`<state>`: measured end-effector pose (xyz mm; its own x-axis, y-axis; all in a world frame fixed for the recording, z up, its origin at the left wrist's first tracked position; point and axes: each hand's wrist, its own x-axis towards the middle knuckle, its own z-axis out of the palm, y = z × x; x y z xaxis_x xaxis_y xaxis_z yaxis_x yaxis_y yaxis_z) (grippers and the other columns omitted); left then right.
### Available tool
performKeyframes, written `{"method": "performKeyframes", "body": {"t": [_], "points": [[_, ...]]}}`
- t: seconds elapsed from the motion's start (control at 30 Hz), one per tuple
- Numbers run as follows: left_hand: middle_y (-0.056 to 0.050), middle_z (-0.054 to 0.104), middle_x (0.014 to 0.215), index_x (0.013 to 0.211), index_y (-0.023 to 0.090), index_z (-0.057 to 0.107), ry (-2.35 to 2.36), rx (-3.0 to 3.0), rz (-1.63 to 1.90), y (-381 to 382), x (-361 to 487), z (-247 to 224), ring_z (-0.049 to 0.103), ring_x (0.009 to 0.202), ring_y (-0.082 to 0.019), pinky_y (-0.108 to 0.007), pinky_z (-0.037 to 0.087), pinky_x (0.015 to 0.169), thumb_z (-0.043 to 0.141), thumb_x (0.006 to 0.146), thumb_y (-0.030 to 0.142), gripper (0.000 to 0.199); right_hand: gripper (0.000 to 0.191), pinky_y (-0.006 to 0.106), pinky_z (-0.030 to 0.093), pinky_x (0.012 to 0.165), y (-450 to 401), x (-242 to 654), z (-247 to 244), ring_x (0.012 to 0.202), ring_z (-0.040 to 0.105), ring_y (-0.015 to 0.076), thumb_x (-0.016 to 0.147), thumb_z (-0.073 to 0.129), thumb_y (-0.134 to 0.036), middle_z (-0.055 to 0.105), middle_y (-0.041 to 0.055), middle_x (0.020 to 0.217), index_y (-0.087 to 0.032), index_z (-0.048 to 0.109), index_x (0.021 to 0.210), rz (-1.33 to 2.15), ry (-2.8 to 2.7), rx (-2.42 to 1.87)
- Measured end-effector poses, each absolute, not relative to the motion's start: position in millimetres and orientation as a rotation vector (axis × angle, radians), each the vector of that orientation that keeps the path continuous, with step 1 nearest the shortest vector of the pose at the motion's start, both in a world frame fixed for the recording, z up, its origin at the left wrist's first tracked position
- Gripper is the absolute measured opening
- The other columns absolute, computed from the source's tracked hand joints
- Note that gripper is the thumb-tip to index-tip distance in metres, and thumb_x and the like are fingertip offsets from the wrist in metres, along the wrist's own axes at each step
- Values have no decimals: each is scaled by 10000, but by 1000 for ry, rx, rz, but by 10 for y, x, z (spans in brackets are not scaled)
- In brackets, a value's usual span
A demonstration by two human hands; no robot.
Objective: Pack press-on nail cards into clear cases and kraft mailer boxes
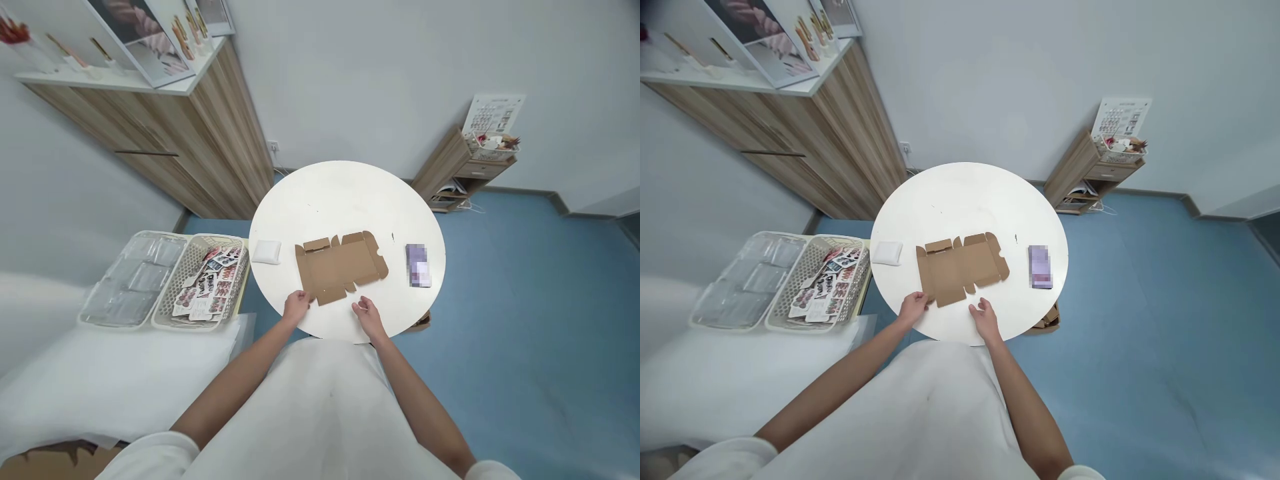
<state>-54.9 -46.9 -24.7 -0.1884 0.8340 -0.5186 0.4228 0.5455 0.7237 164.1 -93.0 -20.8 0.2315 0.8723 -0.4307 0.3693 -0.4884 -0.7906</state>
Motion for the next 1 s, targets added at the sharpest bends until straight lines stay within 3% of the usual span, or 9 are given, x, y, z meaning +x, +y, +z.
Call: {"method": "performKeyframes", "body": {"t": [0.17,0.27,0.4,0.5,0.7,0.8,1.0], "points": [[-49,681,779,841,165,632,1330,1181,462,-756,-335,-141,628,679,-170,-275,471,667,565,687,388,279,602,310,468,780,-653,1737,-337,1015,551,213,734,500,-457,520,147,1189,-146,397,1240,1023,-1104,-2024],[-62,661,910,953,210,618,1188,1506,347,-775,-362,-49,612,811,-213,-308,454,739,636,628,340,351,664,337,438,840,-487,1850,-365,1077,505,239,694,540,-441,470,168,1239,-110,387,1249,936,-1125,-2086],[-96,562,1120,1032,237,569,1344,2046,278,-589,-540,37,467,1087,-284,-403,309,929,622,627,188,411,704,342,407,870,-242,1991,-342,1103,484,245,679,544,-466,462,168,1250,-112,373,1263,920,-1120,-2117],[-103,502,1194,1109,236,504,1326,2251,213,-446,-620,16,396,1158,-277,-424,227,971,570,645,99,488,669,314,415,828,11,2051,-296,1023,533,221,669,552,-483,541,138,1160,-133,420,1223,930,-1090,-2108],[-91,563,1049,1087,211,507,1240,2518,44,-387,-504,-121,480,1028,-226,-427,211,953,385,755,41,392,363,270,416,676,408,2061,-324,797,575,176,734,446,-438,631,63,889,-174,562,954,978,-1092,-2115],[-81,587,945,1025,176,531,1216,2626,-79,-380,-450,-152,515,906,-211,-432,229,917,377,762,36,335,206,258,391,598,437,2037,-383,682,540,162,720,433,-357,605,27,754,-199,549,781,982,-1102,-2137],[-71,594,870,980,170,537,1131,2683,-150,-339,-434,-133,521,830,-189,-347,305,773,366,794,36,286,151,239,351,529,362,2056,-387,571,455,134,712,409,-338,529,-8,641,-206,481,701,993,-1162,-2102]]}}
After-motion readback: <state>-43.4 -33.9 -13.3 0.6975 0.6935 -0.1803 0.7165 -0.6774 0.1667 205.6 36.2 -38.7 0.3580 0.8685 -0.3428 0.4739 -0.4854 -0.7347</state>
